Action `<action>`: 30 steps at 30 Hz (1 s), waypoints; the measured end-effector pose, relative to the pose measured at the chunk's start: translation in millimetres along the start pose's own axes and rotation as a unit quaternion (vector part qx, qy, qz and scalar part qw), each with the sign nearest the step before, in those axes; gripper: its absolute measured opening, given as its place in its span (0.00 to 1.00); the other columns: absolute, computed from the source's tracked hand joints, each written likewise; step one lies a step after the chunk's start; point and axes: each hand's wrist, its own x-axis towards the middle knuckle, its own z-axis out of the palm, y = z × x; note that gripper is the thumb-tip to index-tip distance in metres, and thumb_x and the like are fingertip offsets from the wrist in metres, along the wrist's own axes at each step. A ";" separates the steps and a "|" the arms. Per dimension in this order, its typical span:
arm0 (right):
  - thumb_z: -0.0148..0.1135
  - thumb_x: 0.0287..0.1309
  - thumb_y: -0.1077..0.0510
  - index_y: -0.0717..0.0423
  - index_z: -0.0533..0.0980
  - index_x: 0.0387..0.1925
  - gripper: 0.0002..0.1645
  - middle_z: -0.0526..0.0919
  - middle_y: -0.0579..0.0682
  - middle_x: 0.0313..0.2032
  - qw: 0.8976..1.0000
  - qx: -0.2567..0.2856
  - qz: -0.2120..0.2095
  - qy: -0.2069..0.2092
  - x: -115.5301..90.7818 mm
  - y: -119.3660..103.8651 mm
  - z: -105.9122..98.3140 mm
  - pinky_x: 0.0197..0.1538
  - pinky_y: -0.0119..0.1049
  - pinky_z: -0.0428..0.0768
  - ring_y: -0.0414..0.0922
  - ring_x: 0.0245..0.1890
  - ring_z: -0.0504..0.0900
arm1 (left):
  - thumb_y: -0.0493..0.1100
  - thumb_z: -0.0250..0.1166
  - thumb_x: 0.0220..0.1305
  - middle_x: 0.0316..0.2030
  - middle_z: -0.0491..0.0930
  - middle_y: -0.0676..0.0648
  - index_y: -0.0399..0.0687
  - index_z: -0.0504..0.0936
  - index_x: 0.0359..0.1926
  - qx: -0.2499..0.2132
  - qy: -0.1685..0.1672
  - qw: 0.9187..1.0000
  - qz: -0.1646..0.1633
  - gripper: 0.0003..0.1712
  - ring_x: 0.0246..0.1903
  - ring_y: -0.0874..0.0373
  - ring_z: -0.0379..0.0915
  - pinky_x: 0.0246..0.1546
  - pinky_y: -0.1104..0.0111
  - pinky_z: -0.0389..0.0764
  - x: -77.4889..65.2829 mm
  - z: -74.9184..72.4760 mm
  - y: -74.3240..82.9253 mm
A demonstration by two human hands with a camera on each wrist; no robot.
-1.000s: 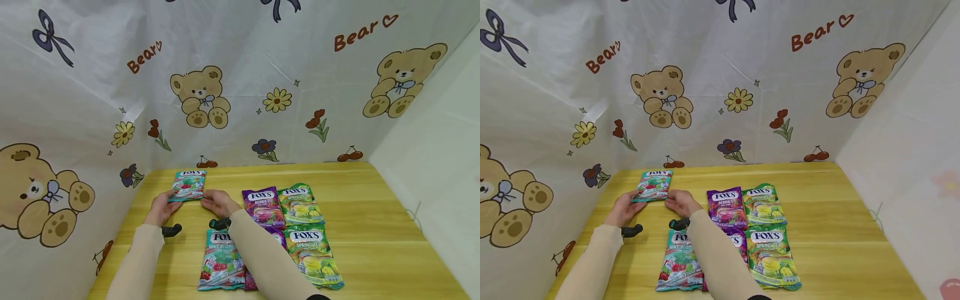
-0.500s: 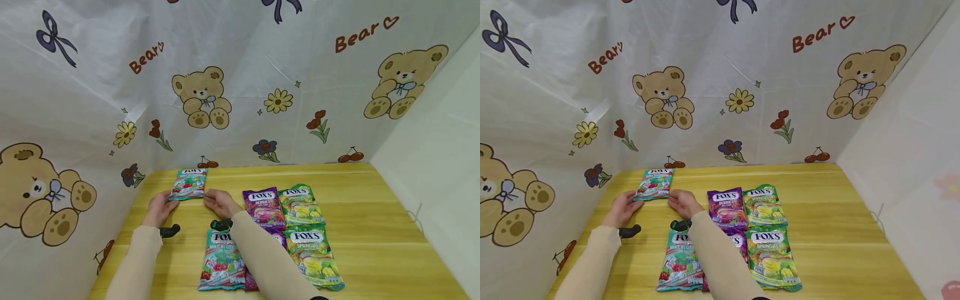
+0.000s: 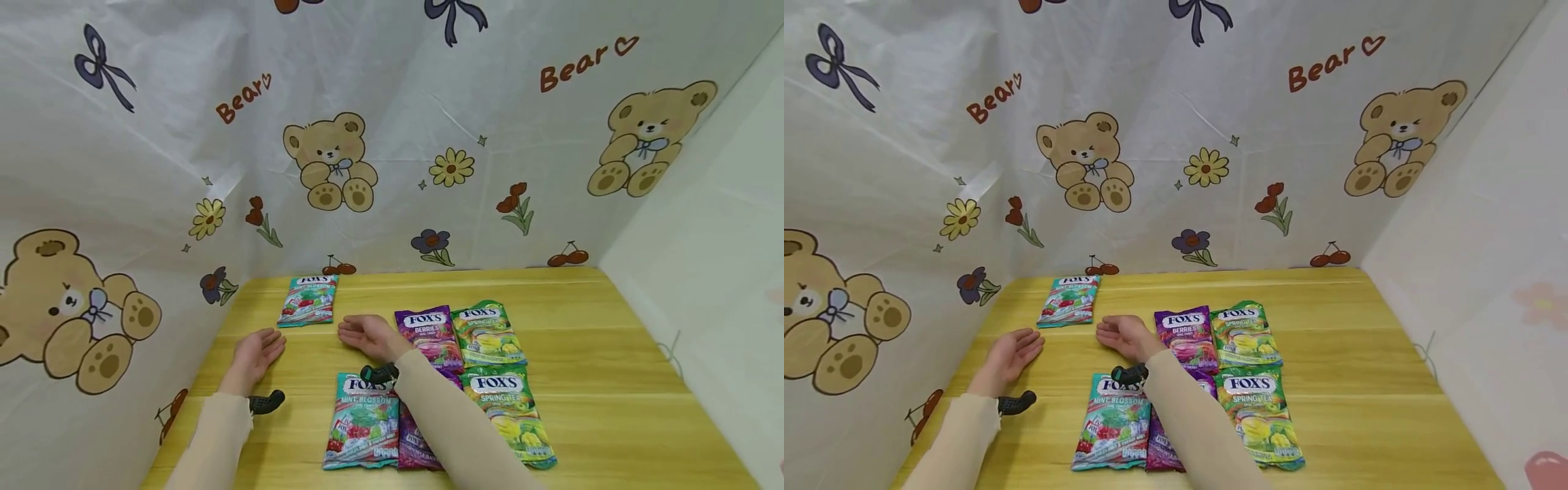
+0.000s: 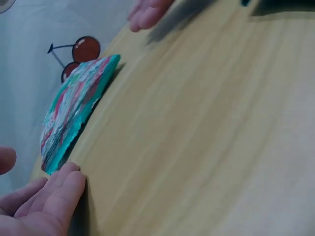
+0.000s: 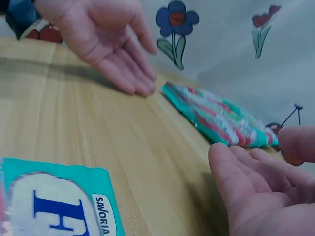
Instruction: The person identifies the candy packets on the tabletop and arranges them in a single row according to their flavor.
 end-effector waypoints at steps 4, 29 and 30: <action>0.44 0.81 0.61 0.70 0.59 0.76 0.29 0.65 0.70 0.74 0.999 -0.005 0.007 -0.040 -20.9 -7.0 -2.4 0.75 0.48 0.70 0.60 0.76 0.64 | 0.43 0.40 0.84 0.81 0.48 0.33 0.34 0.44 0.81 0.027 -0.032 0.999 -0.002 0.33 0.79 0.43 0.51 0.78 0.57 0.60 -10.9 4.1 -13.8; 0.47 0.80 0.59 0.72 0.58 0.75 0.31 0.68 0.70 0.71 0.983 -0.144 0.012 -0.110 -160.8 -7.6 -51.9 0.68 0.47 0.78 0.61 0.71 0.72 | 0.50 0.49 0.83 0.71 0.69 0.31 0.26 0.58 0.76 0.136 -0.191 0.972 -0.034 0.36 0.64 0.48 0.78 0.66 0.54 0.78 -80.7 37.6 -80.4; 0.48 0.80 0.59 0.72 0.58 0.75 0.32 0.68 0.70 0.71 0.983 -0.148 0.013 -0.108 -164.2 -7.0 -54.7 0.68 0.47 0.78 0.61 0.71 0.72 | 0.50 0.50 0.82 0.71 0.69 0.31 0.26 0.58 0.76 0.141 -0.191 0.971 -0.035 0.36 0.64 0.48 0.77 0.65 0.53 0.79 -83.9 38.8 -82.2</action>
